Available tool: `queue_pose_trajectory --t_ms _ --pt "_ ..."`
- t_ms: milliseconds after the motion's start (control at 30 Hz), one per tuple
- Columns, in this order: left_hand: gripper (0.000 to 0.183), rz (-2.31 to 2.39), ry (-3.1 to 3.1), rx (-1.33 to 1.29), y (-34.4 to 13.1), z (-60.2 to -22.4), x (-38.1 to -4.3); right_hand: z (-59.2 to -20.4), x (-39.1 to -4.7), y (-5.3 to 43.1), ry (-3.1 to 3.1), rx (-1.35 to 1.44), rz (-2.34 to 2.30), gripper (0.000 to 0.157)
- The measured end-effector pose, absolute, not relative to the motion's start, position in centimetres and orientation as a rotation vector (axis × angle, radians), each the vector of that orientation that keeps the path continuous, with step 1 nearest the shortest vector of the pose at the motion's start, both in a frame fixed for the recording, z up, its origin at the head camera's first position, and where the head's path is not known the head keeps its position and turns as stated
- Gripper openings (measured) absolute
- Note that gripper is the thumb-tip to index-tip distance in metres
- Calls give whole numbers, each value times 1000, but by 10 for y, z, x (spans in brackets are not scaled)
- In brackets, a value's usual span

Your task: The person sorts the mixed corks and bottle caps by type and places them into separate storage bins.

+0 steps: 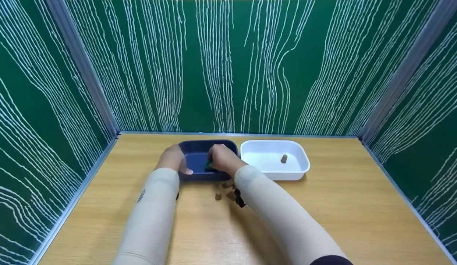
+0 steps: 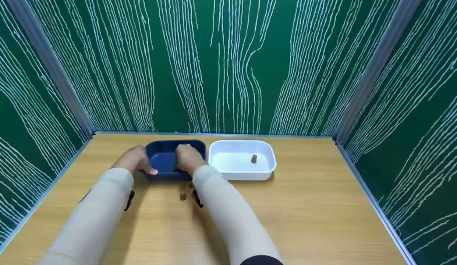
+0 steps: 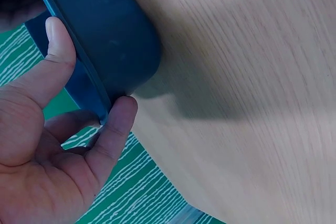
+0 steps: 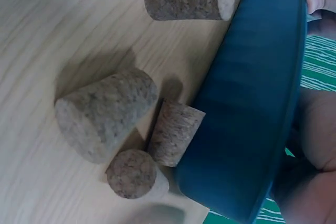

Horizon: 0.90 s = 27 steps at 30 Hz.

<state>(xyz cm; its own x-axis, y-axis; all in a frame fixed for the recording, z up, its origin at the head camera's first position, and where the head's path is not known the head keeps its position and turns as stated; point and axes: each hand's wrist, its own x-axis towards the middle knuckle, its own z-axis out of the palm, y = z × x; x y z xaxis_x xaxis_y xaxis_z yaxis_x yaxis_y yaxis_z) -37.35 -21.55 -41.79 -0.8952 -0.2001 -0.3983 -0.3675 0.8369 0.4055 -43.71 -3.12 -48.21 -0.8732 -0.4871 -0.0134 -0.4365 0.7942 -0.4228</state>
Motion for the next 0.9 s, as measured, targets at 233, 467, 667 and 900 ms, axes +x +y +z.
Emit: queue_pose_trajectory --t_ms 233,467,667,900 --pt "103 606 2674 -398 -212 -414 -371 -487 -438 -31 2867 -711 -607 7" --pt "106 607 2664 -433 -215 -423 -381 -490 -441 -35 2879 -692 -547 10" --pt "103 683 2669 -471 -216 -433 -388 -488 -440 -37 2867 -644 -520 3" --pt "101 711 2667 -486 -217 -428 -382 -479 -434 -35 2884 -684 -496 11"
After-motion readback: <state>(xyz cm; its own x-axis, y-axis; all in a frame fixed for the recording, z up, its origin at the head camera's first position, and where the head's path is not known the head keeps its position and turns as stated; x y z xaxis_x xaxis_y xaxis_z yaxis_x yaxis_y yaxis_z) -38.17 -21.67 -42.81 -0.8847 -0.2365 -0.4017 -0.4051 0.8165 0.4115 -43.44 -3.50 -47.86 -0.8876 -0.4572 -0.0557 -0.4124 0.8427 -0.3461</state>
